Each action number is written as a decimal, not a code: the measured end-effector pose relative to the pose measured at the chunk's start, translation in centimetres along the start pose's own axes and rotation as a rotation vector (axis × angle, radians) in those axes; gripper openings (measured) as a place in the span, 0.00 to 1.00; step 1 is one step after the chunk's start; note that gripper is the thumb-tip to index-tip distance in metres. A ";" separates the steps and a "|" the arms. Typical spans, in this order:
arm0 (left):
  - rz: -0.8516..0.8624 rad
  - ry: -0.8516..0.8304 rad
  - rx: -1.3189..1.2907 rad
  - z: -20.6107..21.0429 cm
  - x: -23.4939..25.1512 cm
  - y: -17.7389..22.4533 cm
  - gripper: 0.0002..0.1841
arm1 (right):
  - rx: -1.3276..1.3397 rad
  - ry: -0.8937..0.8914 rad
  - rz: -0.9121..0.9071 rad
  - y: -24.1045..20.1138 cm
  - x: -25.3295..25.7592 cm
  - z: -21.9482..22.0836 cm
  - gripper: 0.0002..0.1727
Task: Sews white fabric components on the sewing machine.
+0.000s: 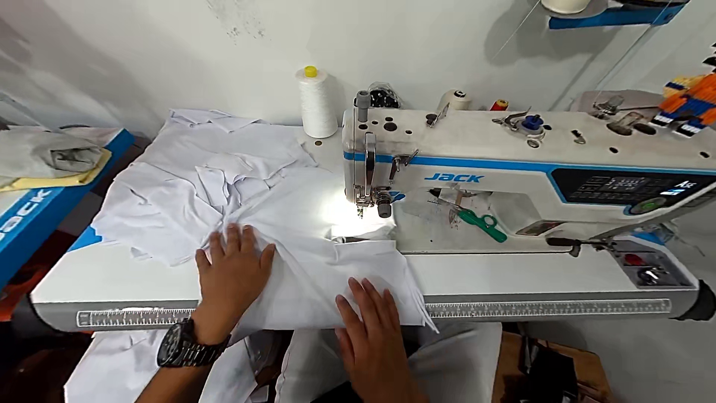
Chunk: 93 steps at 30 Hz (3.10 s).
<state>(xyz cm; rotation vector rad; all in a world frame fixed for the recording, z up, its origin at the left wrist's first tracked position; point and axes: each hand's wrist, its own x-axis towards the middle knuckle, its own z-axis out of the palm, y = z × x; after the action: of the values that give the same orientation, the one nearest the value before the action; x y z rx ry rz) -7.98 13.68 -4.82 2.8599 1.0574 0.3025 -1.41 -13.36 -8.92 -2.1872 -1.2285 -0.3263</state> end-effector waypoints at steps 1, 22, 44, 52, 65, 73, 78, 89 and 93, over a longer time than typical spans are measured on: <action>0.019 -0.014 0.013 -1.0 0.2 0.4 0.34 | -0.034 0.025 0.017 -0.3 -0.7 0.4 0.23; 0.608 -0.069 -0.041 3.8 2.5 6.4 0.55 | -0.169 -0.089 0.008 5.9 -0.1 -2.1 0.28; 0.716 -0.111 -0.216 2.4 12.6 10.0 0.23 | -0.047 -0.165 -0.231 14.7 17.3 -2.5 0.15; 0.730 0.011 -0.347 3.8 9.4 10.3 0.23 | -0.023 -0.353 -0.108 14.6 17.8 -1.3 0.24; 1.060 0.040 -0.461 3.2 8.2 9.2 0.08 | 0.197 -0.367 -0.296 14.7 16.0 -2.4 0.09; 1.246 0.112 -0.273 2.5 7.8 9.0 0.21 | 0.249 -0.419 -0.461 15.5 15.7 -3.2 0.14; 1.323 0.156 -0.182 2.7 7.5 9.1 0.17 | 0.194 -0.378 -0.533 15.5 15.0 -2.6 0.16; 0.908 -0.032 -0.474 3.1 7.3 9.1 0.18 | 0.130 -0.287 -0.343 14.5 14.5 -2.3 0.18; 0.715 -0.078 -0.456 3.1 7.2 9.5 0.20 | 0.104 -0.262 -0.225 14.4 14.6 -2.7 0.14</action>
<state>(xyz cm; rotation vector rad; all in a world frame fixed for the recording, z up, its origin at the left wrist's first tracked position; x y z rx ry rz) 4.01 11.14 -5.43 2.6660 -0.0905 0.3987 18.79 -10.51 -5.26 -2.0528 -1.6030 -0.0626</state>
